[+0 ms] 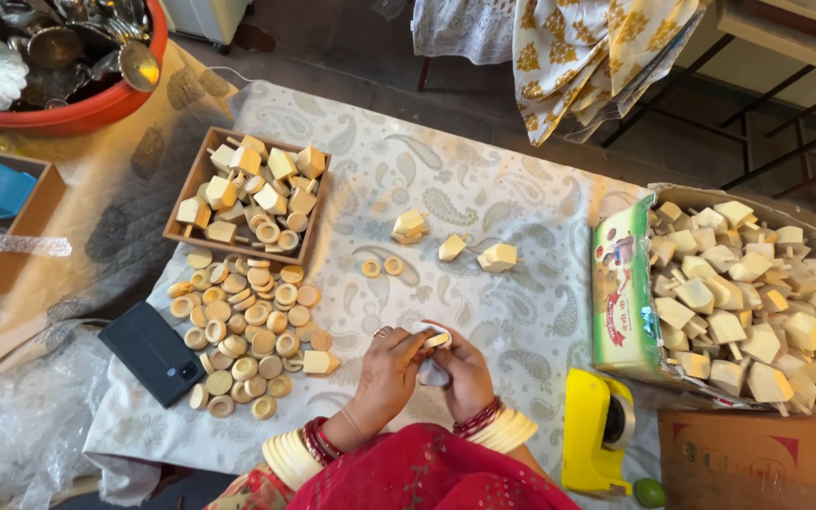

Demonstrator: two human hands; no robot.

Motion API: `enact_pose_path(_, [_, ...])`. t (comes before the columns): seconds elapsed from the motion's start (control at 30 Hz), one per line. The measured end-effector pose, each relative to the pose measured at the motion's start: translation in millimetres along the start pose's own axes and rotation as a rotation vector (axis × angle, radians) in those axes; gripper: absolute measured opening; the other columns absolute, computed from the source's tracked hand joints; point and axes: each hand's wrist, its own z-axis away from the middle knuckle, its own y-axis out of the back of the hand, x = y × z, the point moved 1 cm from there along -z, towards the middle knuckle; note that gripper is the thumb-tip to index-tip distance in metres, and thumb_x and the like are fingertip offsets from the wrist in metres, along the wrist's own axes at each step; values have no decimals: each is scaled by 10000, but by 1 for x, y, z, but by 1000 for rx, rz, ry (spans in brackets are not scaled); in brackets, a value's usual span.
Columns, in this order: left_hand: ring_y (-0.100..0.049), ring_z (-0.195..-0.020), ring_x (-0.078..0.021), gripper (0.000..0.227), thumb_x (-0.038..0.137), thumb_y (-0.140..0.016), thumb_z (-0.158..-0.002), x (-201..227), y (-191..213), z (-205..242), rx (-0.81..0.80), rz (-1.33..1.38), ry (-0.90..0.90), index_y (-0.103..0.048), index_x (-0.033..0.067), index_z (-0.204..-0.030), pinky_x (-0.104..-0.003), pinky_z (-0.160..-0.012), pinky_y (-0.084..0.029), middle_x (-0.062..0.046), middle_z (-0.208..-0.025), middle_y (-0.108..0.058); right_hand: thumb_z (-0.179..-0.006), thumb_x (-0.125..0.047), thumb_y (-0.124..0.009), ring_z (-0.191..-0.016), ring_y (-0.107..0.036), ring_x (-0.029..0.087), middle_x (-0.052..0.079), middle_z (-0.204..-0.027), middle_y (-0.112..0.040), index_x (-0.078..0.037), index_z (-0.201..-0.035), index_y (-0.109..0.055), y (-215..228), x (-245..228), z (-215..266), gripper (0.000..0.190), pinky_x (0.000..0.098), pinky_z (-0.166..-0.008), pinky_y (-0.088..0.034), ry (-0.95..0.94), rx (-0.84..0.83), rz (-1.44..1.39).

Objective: The recorder is cleaning or applying a substance to small wooden pieces, possibly for handicrafts or furniture parts.

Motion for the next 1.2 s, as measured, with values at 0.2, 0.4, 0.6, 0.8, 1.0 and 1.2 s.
enact_pose_path(0.2, [-622,-749,-373,180,132,-719,-858,11,10,6,-68,-59,75,-748,64,-1022,-473,-665,-491,-163,-853,-624,-827,71,-593,-996,-690,237,141,-1140,-708,-35,-1266,-665,-33,-38,29,458,348,-799,-582,703,16,1408])
enact_pose_path(0.4, [-688,-779,-363,124,178,-726,-886,-1,4,11,-157,-59,34,-668,69,-892,-448,-648,-538,-124,-851,-665,-858,90,-506,-851,-766,155,75,-1150,-696,-62,-1299,-657,-36,-44,40,490,293,-724,-657,451,-28,1215])
enact_pose_path(0.6, [-687,-839,-364,180,81,-692,-870,13,20,14,-151,76,-54,-707,72,-1048,-444,-707,-541,-124,-912,-706,-1008,4,-587,-922,-688,137,77,-1080,-730,32,-1406,-597,-10,-33,41,399,269,-822,-564,275,-220,563])
enact_pose_path(0.8, [-682,-789,-338,289,54,-677,-829,13,12,24,80,219,81,-756,76,-1106,-412,-699,-539,-117,-837,-700,-957,26,-572,-831,-693,156,99,-1000,-728,31,-1400,-612,1,4,29,445,276,-708,-544,178,-9,254])
enact_pose_path(1.0, [-668,-832,-356,108,136,-745,-898,6,15,38,-148,48,69,-731,56,-970,-424,-728,-525,-153,-853,-672,-862,105,-496,-803,-744,95,28,-1054,-681,-53,-1381,-611,-59,-50,60,554,251,-688,-605,561,-120,1195])
enact_pose_path(1.2, [-706,-808,-331,207,92,-670,-878,13,16,37,-32,304,218,-743,76,-1071,-399,-712,-551,-154,-882,-696,-981,74,-547,-884,-705,114,95,-1121,-728,27,-1396,-621,-11,-1,37,424,250,-750,-569,98,-17,248])
